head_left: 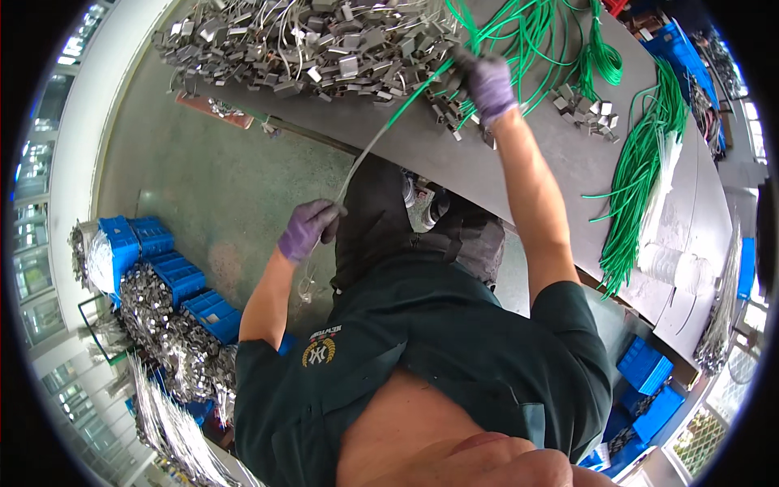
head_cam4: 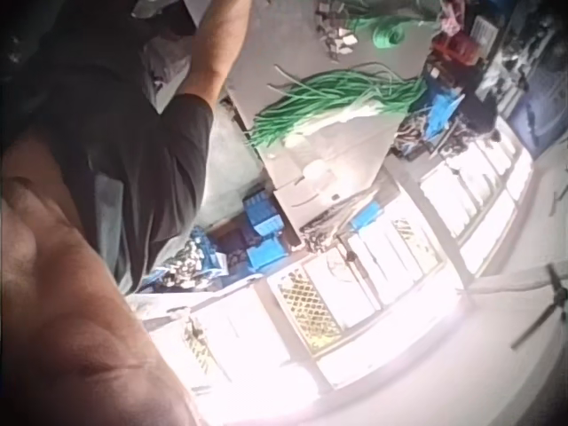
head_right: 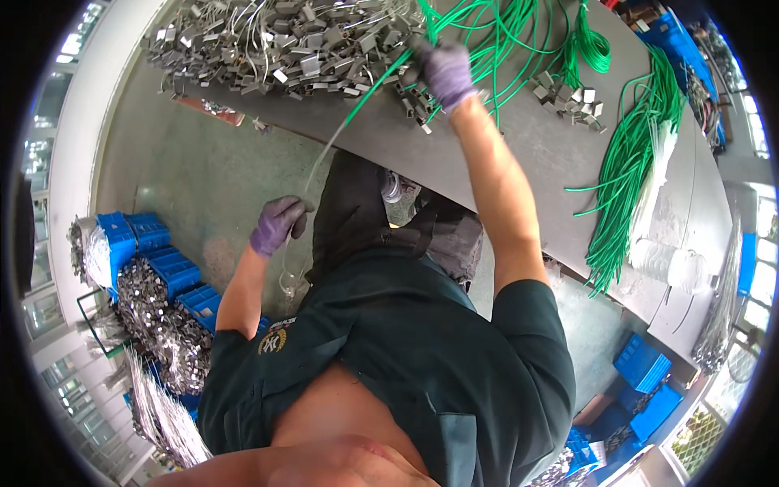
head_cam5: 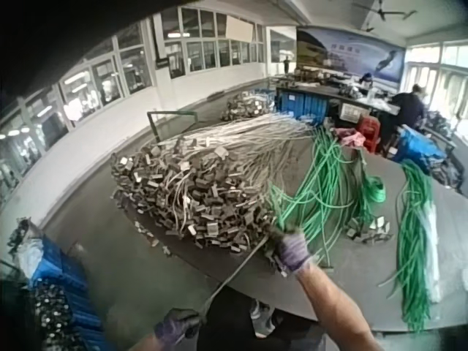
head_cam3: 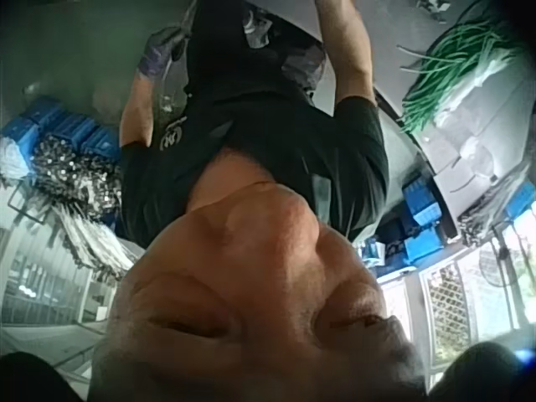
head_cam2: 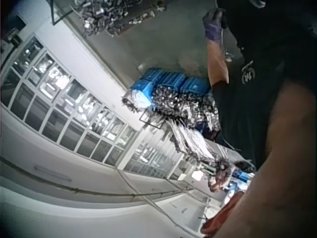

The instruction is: Organize and bundle green electrical cables at a manufacturing workbench.

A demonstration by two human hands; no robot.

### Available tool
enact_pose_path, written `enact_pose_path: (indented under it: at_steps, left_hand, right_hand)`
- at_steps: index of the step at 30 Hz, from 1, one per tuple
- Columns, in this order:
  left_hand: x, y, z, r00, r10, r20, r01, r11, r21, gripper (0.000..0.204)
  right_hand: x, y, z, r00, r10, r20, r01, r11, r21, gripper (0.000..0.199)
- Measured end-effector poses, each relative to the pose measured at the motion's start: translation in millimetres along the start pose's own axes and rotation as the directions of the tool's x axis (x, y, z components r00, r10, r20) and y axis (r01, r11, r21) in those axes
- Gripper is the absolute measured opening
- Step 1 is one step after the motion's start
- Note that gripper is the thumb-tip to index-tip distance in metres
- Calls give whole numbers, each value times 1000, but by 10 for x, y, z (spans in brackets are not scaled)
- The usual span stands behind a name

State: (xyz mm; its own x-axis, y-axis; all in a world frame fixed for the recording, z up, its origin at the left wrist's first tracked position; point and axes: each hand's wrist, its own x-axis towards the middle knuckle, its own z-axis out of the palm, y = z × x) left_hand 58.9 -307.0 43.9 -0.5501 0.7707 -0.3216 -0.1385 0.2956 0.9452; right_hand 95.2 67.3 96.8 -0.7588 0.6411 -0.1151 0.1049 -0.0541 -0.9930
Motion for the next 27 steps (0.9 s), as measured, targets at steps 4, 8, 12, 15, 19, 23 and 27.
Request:
enact_pose_path:
  at_steps: [4, 8, 12, 15, 19, 23, 27]
  left_hand:
    - [-17, -78, 6, 997, -73, -10, 72, 996, -58, 22]
    - [55, -121, 127, 985, -174, -6, 173, 984, -45, 17]
    - [90, 95, 175, 981, -192, -21, 193, 979, 70, 20]
    - [55, 251, 96, 1000, 18, 14, -19, 992, 123, 19]
    - [94, 274, 144, 984, 180, 9, -180, 979, 101, 15]
    - [266, 181, 288, 997, -54, -50, 57, 997, 58, 14]
    - [426, 70, 304, 987, -159, -40, 157, 987, -44, 16]
  right_hand:
    - [274, 107, -280, 994, -78, -75, 78, 997, 0, 27]
    - [-378, 440, 356, 989, 125, 81, -124, 992, -13, 26]
    - [-491, 313, 438, 961, 169, 219, -184, 981, 52, 24]
    - [-265, -412, 94, 984, 48, 173, -39, 998, -54, 24]
    - [203, -733, -347, 993, -104, 59, 103, 995, 17, 25]
    - [664, 346, -637, 883, -419, 211, 451, 636, -627, 23]
    - [253, 804, -125, 913, -285, 291, 406, 692, -597, 18]
